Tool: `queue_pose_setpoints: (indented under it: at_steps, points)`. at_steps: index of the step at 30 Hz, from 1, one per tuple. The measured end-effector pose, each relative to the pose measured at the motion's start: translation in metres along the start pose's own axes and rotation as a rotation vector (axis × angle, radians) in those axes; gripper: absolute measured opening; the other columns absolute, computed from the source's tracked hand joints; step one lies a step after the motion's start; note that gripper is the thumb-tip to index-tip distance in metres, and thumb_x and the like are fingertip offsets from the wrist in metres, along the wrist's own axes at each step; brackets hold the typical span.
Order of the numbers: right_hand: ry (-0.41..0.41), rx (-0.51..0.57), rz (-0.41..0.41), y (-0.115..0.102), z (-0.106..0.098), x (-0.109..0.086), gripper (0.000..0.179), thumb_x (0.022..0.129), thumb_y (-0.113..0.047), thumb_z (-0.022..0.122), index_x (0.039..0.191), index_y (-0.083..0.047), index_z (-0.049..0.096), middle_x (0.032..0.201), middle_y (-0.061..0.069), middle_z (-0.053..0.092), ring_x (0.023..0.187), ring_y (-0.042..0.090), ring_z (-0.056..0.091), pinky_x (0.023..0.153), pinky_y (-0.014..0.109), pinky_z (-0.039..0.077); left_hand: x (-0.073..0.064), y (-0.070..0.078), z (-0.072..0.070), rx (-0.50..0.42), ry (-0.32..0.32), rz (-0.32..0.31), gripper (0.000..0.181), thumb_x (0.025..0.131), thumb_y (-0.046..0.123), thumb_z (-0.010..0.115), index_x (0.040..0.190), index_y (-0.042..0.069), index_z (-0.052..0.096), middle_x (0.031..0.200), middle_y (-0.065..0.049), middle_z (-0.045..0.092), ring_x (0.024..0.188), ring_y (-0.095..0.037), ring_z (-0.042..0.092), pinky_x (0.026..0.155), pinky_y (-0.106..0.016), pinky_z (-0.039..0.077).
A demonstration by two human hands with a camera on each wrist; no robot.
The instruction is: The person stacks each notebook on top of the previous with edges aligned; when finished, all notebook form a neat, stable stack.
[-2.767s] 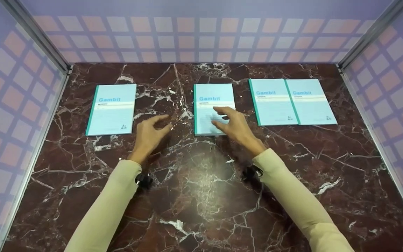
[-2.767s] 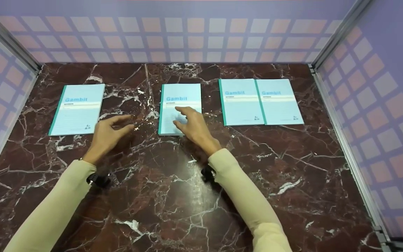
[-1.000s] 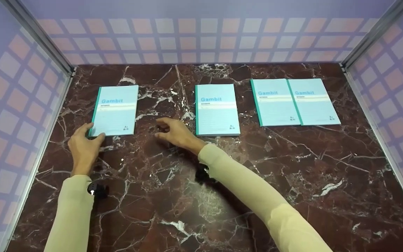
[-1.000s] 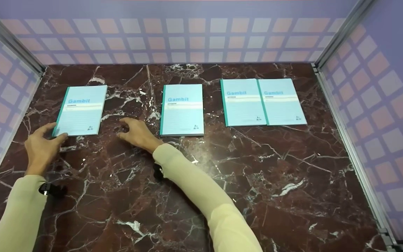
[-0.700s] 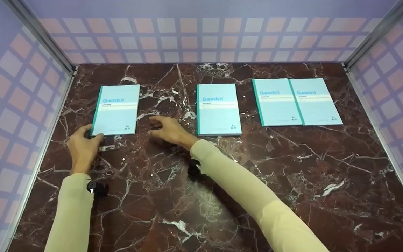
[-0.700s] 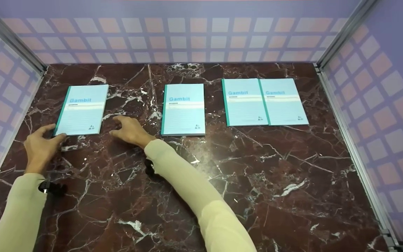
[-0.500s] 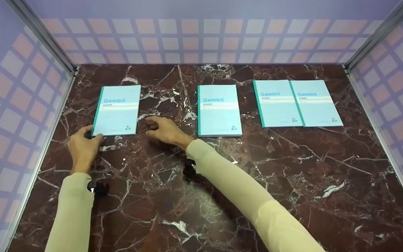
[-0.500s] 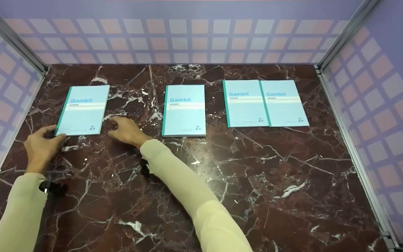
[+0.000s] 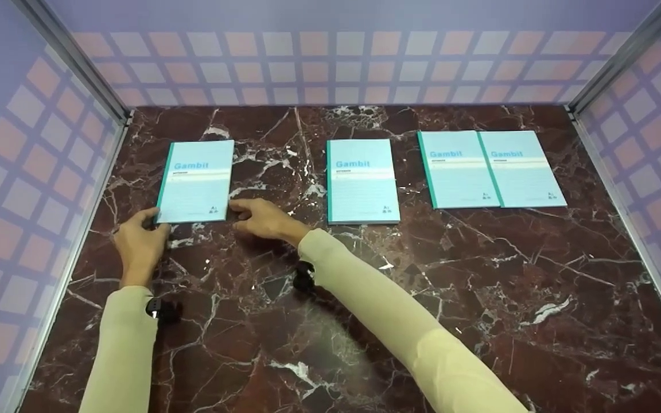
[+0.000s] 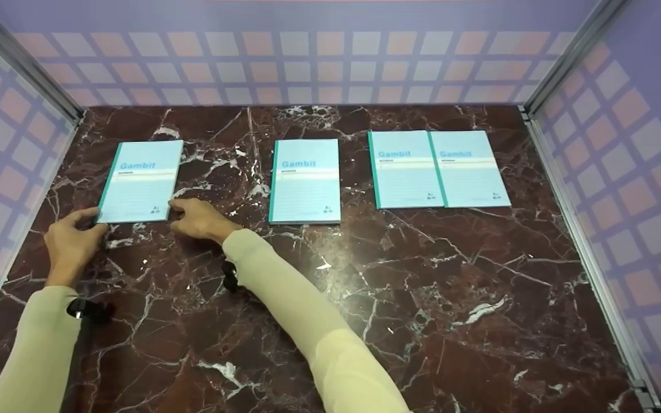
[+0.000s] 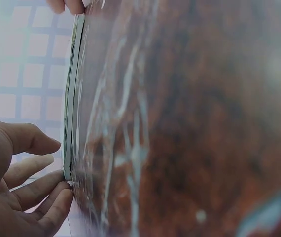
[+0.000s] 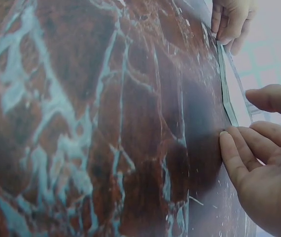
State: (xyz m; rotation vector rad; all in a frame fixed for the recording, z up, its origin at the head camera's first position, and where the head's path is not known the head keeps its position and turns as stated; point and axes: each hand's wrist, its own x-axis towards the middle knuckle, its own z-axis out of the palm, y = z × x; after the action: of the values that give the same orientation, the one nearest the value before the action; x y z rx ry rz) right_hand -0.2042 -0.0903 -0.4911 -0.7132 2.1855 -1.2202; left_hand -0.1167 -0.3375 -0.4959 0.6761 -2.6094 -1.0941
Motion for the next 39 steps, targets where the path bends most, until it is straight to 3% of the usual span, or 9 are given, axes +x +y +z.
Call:
queue_pose_setpoints:
  at_steps: [4, 8, 15, 18, 23, 25, 28, 35, 39]
  points:
    - [-0.042, -0.004, -0.001, -0.001, 0.002, -0.001, 0.065, 0.101, -0.002, 0.067, 0.161, -0.008, 0.044, 0.158, 0.013, 0.053, 0.130, 0.023, 0.062, 0.102, 0.018, 0.050, -0.002, -0.001, 0.000, -0.006, 0.000, -0.015, 0.046, 0.095, 0.005, 0.065, 0.141, 0.001, 0.068, 0.126, -0.024, 0.072, 0.106, -0.037, 0.068, 0.090, -0.038, 0.052]
    - [-0.044, -0.002, 0.004, -0.001, 0.003, -0.001, 0.065, 0.101, -0.001, 0.067, 0.162, -0.009, 0.044, 0.157, 0.011, 0.055, 0.131, 0.022, 0.061, 0.102, 0.018, 0.050, -0.003, -0.002, -0.001, -0.038, -0.004, -0.042, 0.044, 0.096, 0.007, 0.066, 0.140, 0.005, 0.071, 0.126, -0.020, 0.074, 0.094, -0.021, 0.066, 0.073, -0.023, 0.047]
    - [-0.024, 0.064, 0.018, 0.004, 0.004, -0.005, 0.064, 0.102, 0.000, 0.066, 0.162, -0.011, 0.045, 0.157, 0.007, 0.055, 0.125, 0.017, 0.063, 0.086, 0.017, 0.056, -0.002, 0.001, -0.003, -0.140, 0.025, -0.161, 0.036, 0.099, 0.011, 0.070, 0.134, 0.010, 0.075, 0.122, -0.010, 0.076, 0.092, -0.006, 0.064, 0.078, -0.021, 0.050]
    - [-0.011, 0.100, 0.013, 0.006, 0.004, -0.006, 0.063, 0.102, 0.000, 0.065, 0.161, -0.009, 0.046, 0.158, 0.007, 0.054, 0.124, 0.017, 0.064, 0.083, 0.018, 0.057, -0.001, 0.001, -0.004, -0.243, 0.031, -0.233, 0.034, 0.099, 0.011, 0.073, 0.132, 0.009, 0.076, 0.110, -0.001, 0.076, 0.090, -0.005, 0.063, 0.077, -0.020, 0.051]
    - [0.039, 0.122, -0.009, 0.009, 0.003, -0.007, 0.059, 0.103, 0.000, 0.065, 0.159, -0.006, 0.048, 0.157, 0.009, 0.055, 0.123, 0.018, 0.066, 0.087, 0.019, 0.057, 0.002, 0.004, -0.006, -0.554, 0.039, -0.325, 0.030, 0.095, 0.004, 0.076, 0.126, 0.003, 0.078, 0.093, 0.006, 0.073, 0.078, -0.009, 0.069, 0.070, -0.018, 0.057]
    - [0.055, 0.121, -0.010, 0.010, 0.003, -0.007, 0.060, 0.103, -0.001, 0.065, 0.160, -0.005, 0.047, 0.157, 0.010, 0.055, 0.123, 0.018, 0.066, 0.090, 0.018, 0.056, 0.002, 0.006, -0.008, -0.653, 0.026, -0.356, 0.028, 0.095, 0.002, 0.078, 0.123, 0.002, 0.079, 0.093, 0.004, 0.074, 0.076, -0.011, 0.071, 0.069, -0.017, 0.058]
    - [0.083, 0.117, -0.004, 0.012, 0.003, -0.006, 0.061, 0.104, -0.003, 0.066, 0.161, -0.006, 0.045, 0.157, 0.010, 0.055, 0.122, 0.018, 0.066, 0.093, 0.018, 0.054, 0.002, 0.007, -0.010, -0.706, -0.014, -0.378, 0.026, 0.095, 0.002, 0.078, 0.121, 0.004, 0.081, 0.094, 0.003, 0.075, 0.075, -0.013, 0.071, 0.068, -0.018, 0.059]
    - [0.192, 0.182, 0.021, 0.016, 0.000, -0.006, 0.056, 0.102, -0.002, 0.066, 0.156, -0.007, 0.053, 0.146, 0.009, 0.064, 0.115, 0.017, 0.067, 0.092, 0.022, 0.056, -0.002, 0.006, -0.013, -0.767, -0.175, -0.324, 0.031, 0.097, 0.000, 0.075, 0.128, -0.002, 0.075, 0.104, 0.002, 0.074, 0.088, -0.011, 0.073, 0.086, -0.023, 0.061]
    - [0.232, 0.249, 0.044, 0.018, -0.003, -0.008, 0.055, 0.102, -0.002, 0.066, 0.155, -0.007, 0.054, 0.136, 0.008, 0.069, 0.111, 0.017, 0.068, 0.089, 0.024, 0.058, -0.005, 0.009, -0.013, -0.876, -0.201, -0.343, 0.028, 0.097, -0.002, 0.075, 0.125, -0.002, 0.076, 0.109, -0.001, 0.072, 0.090, -0.012, 0.073, 0.087, -0.024, 0.061]
